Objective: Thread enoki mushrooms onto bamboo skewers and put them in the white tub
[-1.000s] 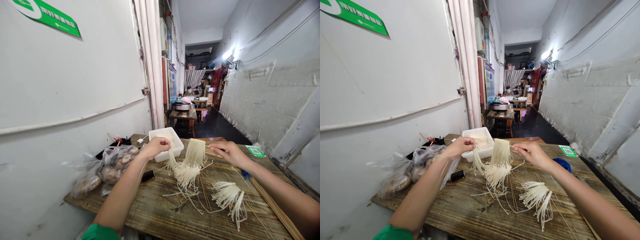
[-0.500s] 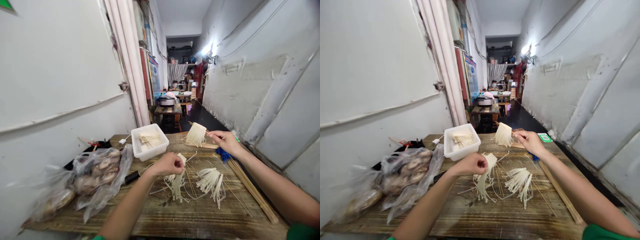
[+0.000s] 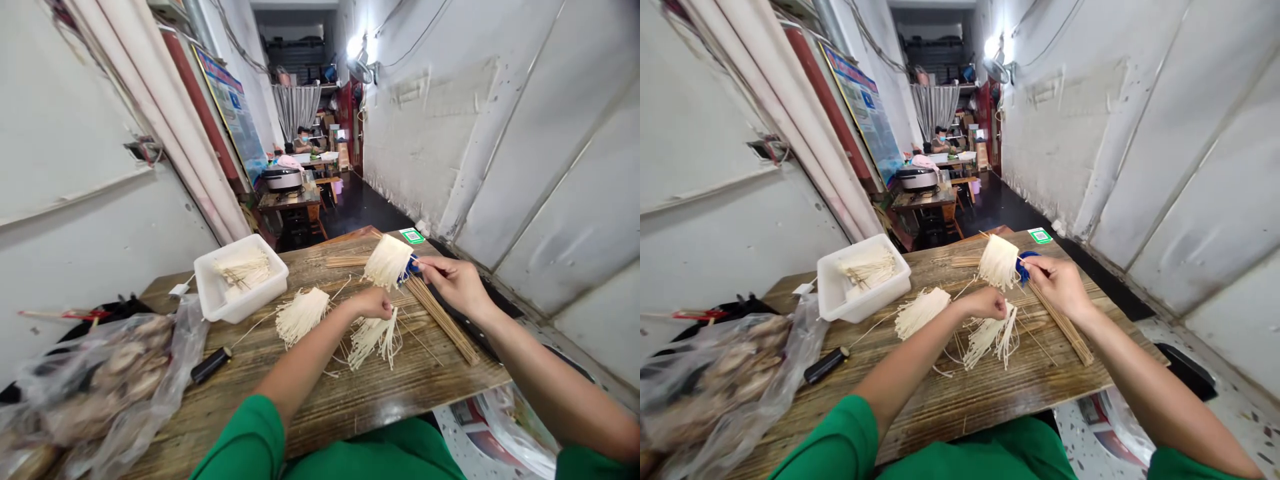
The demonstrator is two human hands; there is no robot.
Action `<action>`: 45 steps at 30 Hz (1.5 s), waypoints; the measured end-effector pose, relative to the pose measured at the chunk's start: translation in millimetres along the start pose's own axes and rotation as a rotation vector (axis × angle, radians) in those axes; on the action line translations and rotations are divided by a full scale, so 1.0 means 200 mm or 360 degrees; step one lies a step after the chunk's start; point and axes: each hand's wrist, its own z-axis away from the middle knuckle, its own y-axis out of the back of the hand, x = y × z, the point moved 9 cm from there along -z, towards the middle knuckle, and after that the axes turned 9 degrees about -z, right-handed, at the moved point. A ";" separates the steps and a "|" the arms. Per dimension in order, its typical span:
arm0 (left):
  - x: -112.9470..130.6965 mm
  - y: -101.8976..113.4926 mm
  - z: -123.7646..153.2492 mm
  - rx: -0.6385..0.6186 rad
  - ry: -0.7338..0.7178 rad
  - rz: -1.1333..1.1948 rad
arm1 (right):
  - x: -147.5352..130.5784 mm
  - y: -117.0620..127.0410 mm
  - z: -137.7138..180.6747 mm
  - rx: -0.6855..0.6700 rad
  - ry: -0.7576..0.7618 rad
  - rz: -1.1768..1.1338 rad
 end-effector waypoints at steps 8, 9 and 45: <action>-0.16 0.09 0.18 0.0807 0.0395 0.0112 | 0.08 0.05 0.12 -0.0006 -0.0108 -0.0031; -0.19 0.16 0.26 0.0953 0.0443 0.0133 | 0.07 0.02 0.13 -0.0064 -0.0109 -0.0048; -0.92 0.34 1.60 0.2679 0.0665 0.0829 | -0.50 -1.08 -0.36 -0.0691 0.0383 -0.0226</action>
